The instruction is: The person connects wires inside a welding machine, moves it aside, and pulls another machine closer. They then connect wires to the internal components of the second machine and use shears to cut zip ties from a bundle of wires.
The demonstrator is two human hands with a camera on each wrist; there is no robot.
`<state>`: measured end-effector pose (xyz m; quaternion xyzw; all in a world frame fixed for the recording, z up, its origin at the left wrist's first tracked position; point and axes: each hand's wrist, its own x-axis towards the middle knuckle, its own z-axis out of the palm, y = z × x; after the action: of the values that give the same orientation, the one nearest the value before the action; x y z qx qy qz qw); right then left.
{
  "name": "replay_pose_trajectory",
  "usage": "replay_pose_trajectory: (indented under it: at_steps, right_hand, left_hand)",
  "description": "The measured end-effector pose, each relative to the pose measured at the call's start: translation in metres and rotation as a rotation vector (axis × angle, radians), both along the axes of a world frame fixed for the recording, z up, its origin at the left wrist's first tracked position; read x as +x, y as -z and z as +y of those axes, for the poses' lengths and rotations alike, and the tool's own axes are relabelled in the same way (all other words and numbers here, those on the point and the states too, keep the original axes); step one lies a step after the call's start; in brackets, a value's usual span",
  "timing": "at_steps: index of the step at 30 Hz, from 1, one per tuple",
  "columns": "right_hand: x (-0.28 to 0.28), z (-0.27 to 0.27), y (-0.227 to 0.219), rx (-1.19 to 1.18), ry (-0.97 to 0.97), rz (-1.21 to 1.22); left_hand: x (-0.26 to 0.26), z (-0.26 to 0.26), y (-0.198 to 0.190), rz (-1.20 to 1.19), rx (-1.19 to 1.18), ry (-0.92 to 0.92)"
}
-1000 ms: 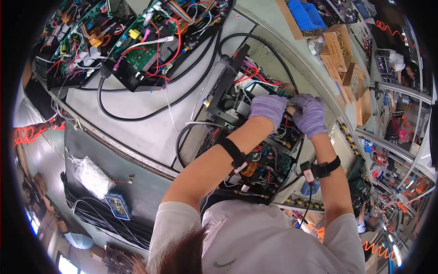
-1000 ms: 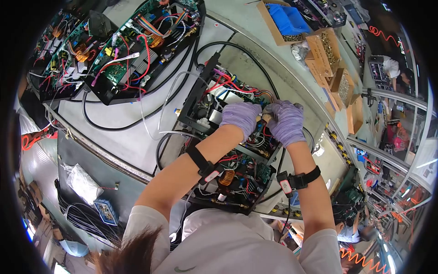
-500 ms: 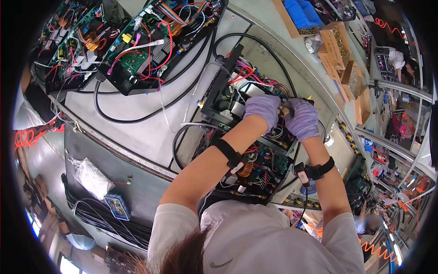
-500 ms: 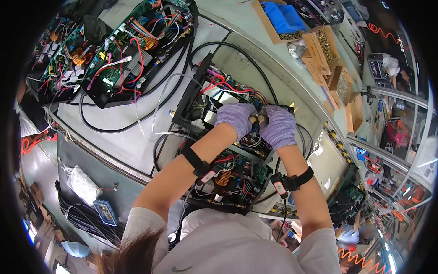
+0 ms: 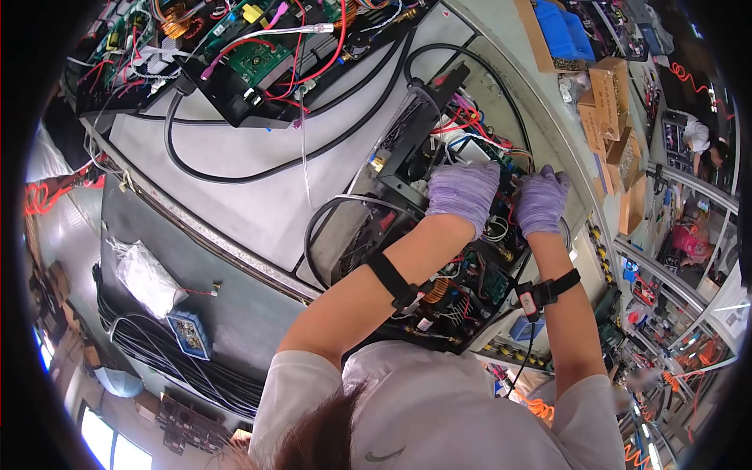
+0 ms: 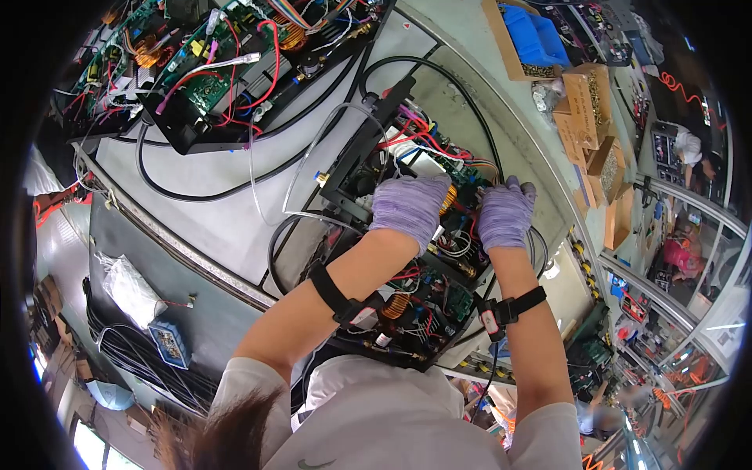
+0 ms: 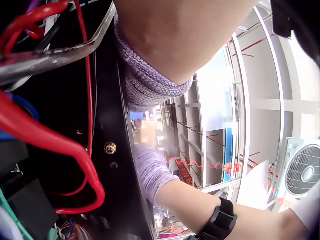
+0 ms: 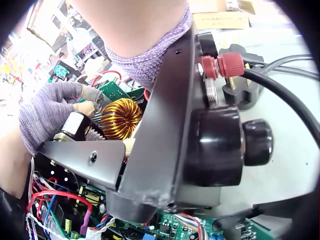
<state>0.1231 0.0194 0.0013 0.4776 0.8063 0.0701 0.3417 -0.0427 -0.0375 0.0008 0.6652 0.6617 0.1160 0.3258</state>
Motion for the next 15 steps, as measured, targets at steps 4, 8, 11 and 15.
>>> replay_pose_trajectory:
  at_steps: [4,8,11,15]
  right_hand:
    - [-0.003,0.0,0.008,-0.041,0.046,-0.072]
    - [-0.008,-0.001,0.006,-0.031,0.096,-0.037]
    - [-0.006,-0.005,0.009,0.017,0.099,-0.005]
    - [-0.005,-0.014,0.019,0.119,0.118,0.053]
  left_hand:
    - [0.0,0.002,-0.003,0.003,-0.016,0.025]
    - [-0.001,0.003,-0.005,-0.02,-0.037,0.041]
    - [0.0,0.002,-0.004,-0.036,-0.051,0.029]
    - [0.003,0.002,-0.001,-0.047,-0.062,0.017]
